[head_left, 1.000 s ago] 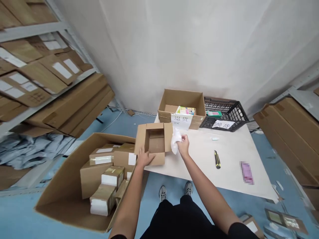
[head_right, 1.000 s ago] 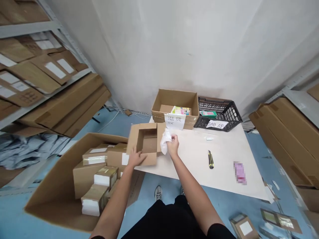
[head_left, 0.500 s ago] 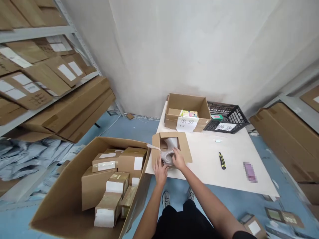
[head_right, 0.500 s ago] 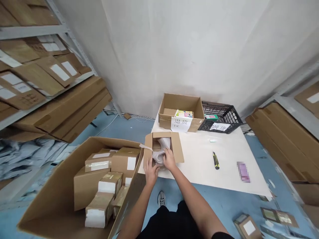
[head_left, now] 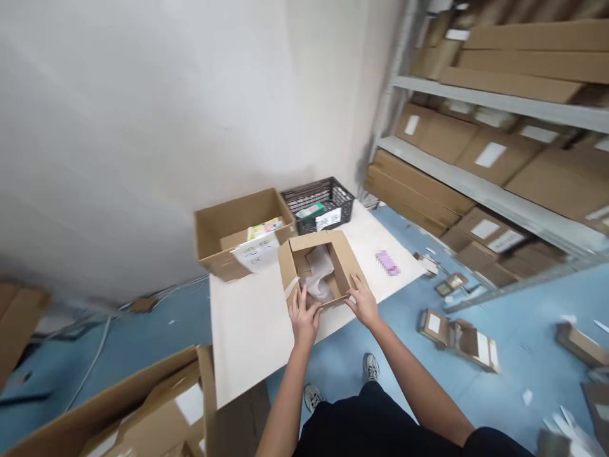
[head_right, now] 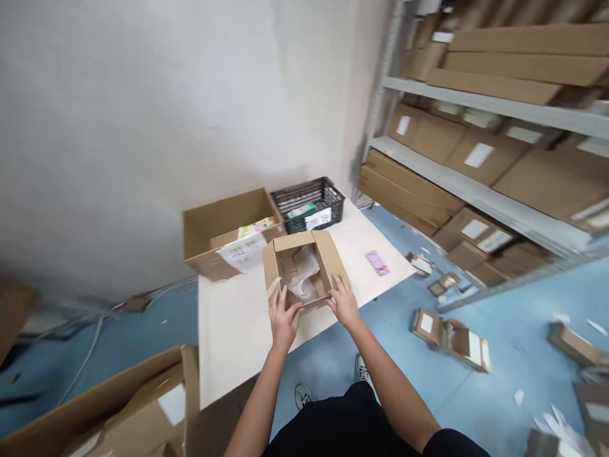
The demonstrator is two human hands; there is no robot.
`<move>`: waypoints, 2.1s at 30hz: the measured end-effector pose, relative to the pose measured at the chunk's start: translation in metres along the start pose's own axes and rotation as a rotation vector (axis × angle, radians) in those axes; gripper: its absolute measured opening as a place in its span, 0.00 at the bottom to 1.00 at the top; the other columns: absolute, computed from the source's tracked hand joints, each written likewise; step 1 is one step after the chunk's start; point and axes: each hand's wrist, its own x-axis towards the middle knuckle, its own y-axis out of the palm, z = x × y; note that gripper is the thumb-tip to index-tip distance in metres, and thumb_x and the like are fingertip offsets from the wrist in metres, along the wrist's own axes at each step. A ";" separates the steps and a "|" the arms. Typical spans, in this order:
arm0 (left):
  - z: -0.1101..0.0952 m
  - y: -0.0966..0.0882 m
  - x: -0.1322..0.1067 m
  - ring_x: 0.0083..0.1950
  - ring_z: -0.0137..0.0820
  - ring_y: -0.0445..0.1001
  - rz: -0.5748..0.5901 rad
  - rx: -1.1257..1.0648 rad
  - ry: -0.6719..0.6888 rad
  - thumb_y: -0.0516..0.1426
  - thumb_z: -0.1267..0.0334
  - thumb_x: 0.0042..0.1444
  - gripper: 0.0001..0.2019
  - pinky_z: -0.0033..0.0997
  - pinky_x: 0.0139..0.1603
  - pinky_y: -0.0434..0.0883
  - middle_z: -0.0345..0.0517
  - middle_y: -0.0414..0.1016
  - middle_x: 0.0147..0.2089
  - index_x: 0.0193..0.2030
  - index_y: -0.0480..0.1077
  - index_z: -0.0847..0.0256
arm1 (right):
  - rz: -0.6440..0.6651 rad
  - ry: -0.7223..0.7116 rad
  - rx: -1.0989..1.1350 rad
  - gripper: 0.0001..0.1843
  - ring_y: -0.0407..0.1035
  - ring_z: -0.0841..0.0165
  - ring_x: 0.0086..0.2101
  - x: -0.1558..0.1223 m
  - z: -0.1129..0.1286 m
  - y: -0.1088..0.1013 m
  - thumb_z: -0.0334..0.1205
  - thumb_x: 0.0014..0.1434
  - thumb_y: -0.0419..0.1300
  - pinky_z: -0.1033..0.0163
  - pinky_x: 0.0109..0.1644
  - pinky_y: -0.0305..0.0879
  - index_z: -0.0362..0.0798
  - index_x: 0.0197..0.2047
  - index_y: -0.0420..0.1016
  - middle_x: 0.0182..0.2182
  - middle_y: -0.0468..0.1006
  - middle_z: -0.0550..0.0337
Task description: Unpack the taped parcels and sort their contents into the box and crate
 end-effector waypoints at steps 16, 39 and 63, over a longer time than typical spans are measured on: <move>-0.402 0.273 0.111 0.80 0.49 0.47 0.543 -0.263 0.771 0.58 0.64 0.65 0.10 0.60 0.74 0.59 0.43 0.55 0.78 0.48 0.80 0.51 | -0.512 0.853 -0.593 0.06 0.51 0.46 0.70 -0.222 -0.275 -0.244 0.41 0.64 0.65 0.34 0.69 0.55 0.51 0.41 0.82 0.66 0.68 0.49; -0.383 0.251 0.138 0.79 0.44 0.48 0.555 -0.318 0.487 0.53 0.67 0.65 0.29 0.52 0.76 0.58 0.48 0.51 0.79 0.73 0.59 0.52 | -0.362 0.594 -0.212 0.26 0.43 0.45 0.73 -0.123 -0.317 -0.221 0.35 0.63 0.57 0.35 0.69 0.58 0.46 0.64 0.72 0.73 0.55 0.45; 0.070 -0.178 -0.167 0.79 0.47 0.48 -0.224 0.183 -0.725 0.53 0.64 0.65 0.30 0.58 0.75 0.57 0.50 0.50 0.79 0.74 0.59 0.52 | 0.398 -0.758 0.417 0.33 0.44 0.49 0.74 0.018 0.284 0.108 0.35 0.65 0.57 0.35 0.72 0.55 0.53 0.73 0.62 0.76 0.47 0.52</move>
